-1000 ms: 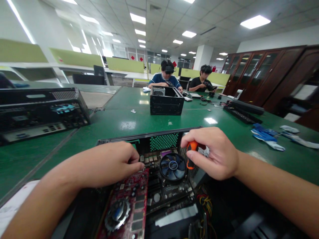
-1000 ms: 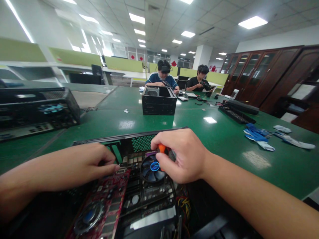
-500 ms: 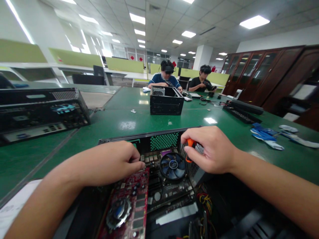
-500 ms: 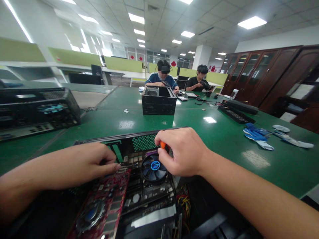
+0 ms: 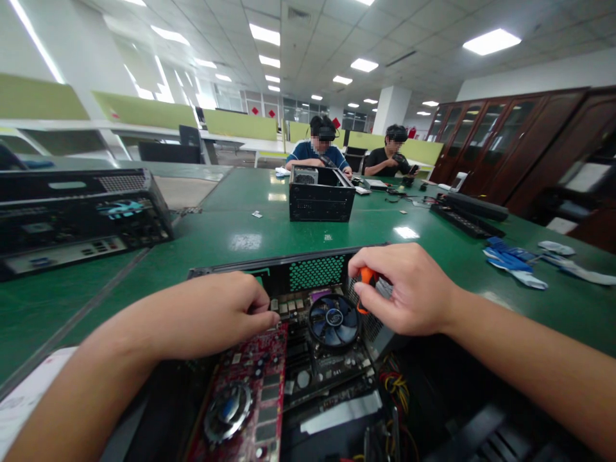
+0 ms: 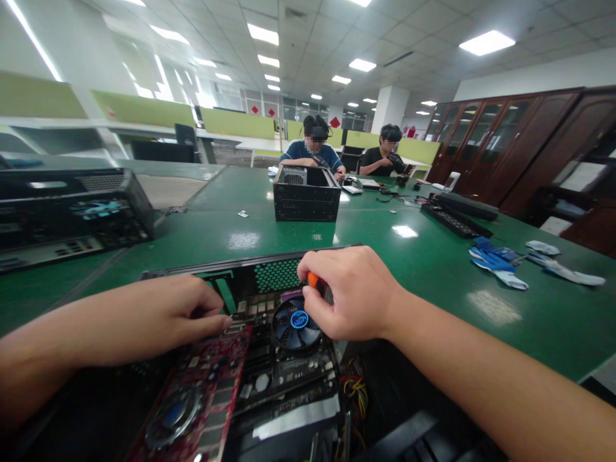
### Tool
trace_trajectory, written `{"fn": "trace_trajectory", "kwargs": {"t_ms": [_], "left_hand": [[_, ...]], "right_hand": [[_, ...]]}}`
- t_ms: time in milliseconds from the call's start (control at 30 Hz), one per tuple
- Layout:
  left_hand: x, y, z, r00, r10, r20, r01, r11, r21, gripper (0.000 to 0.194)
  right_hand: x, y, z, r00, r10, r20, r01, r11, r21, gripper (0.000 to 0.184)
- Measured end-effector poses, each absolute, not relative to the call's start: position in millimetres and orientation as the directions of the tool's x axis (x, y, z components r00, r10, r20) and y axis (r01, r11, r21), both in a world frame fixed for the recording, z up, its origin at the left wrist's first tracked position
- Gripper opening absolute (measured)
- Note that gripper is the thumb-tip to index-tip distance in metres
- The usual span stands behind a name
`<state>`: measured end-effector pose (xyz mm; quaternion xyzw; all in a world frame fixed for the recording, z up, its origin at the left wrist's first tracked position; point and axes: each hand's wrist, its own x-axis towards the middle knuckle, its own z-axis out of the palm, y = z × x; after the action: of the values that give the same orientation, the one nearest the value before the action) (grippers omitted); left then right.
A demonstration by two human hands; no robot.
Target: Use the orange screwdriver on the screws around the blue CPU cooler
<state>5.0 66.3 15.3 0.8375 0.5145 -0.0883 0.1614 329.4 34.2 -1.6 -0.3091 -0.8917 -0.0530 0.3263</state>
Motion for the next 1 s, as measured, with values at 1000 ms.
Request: {"fn": "trace_trajectory", "kwargs": {"t_ms": [1000], "left_hand": [[2.7,66.2,14.3,0.468,0.833,-0.295,0.883,-0.423,0.206,0.044]], "right_hand": [[330.9,39.1,-7.4,-0.662,0.506,0.553,0.547,0.830,-0.104,0.018]]}}
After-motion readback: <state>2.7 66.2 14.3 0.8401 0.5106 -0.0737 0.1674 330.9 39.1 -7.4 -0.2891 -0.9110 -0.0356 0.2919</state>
